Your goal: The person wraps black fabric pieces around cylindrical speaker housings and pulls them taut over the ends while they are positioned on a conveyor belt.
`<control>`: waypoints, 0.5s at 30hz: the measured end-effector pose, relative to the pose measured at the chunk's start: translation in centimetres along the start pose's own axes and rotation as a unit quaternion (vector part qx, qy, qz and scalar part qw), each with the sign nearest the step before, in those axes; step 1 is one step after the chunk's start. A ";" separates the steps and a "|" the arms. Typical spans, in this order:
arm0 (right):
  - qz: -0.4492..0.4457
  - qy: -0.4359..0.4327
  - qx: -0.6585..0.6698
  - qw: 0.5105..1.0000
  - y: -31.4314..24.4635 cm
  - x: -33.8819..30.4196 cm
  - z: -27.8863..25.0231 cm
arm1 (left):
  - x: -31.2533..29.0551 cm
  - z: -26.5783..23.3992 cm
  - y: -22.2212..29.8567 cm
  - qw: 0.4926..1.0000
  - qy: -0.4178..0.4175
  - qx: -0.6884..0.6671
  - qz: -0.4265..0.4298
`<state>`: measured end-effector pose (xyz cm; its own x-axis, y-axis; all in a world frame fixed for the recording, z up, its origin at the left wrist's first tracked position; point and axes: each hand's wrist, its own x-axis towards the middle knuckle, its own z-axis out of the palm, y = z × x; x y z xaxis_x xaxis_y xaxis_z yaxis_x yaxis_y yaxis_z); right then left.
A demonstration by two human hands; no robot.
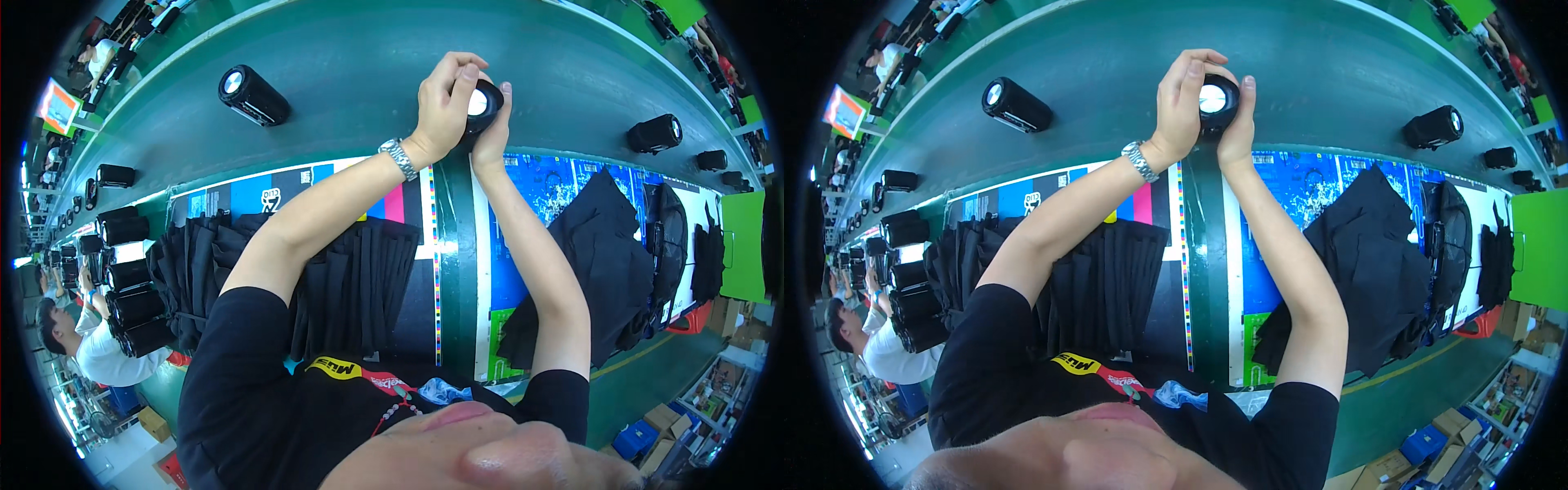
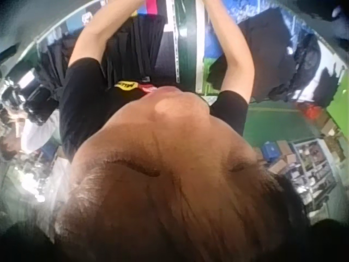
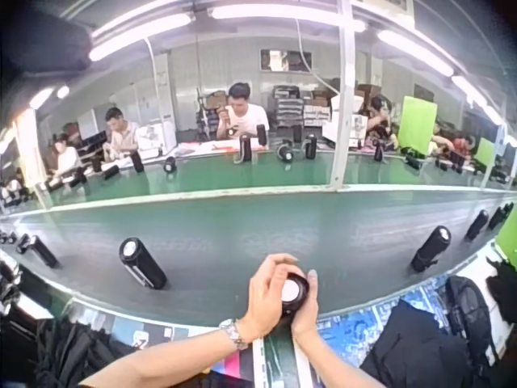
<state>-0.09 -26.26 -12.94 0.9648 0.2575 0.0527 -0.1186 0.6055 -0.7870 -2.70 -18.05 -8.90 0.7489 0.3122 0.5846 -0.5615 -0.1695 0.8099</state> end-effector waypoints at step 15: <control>-0.115 0.138 -0.274 0.945 2.0 3.7 -4.7 | 0.5 -0.3 -1.5 0.986 -0.037 0.086 -0.136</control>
<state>4.36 -27.63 -17.25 0.9837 -0.0860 0.1578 0.1676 0.1213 -0.9784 -1.60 -17.31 -9.77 0.8912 0.2997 0.3405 -0.2726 -0.2460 0.9301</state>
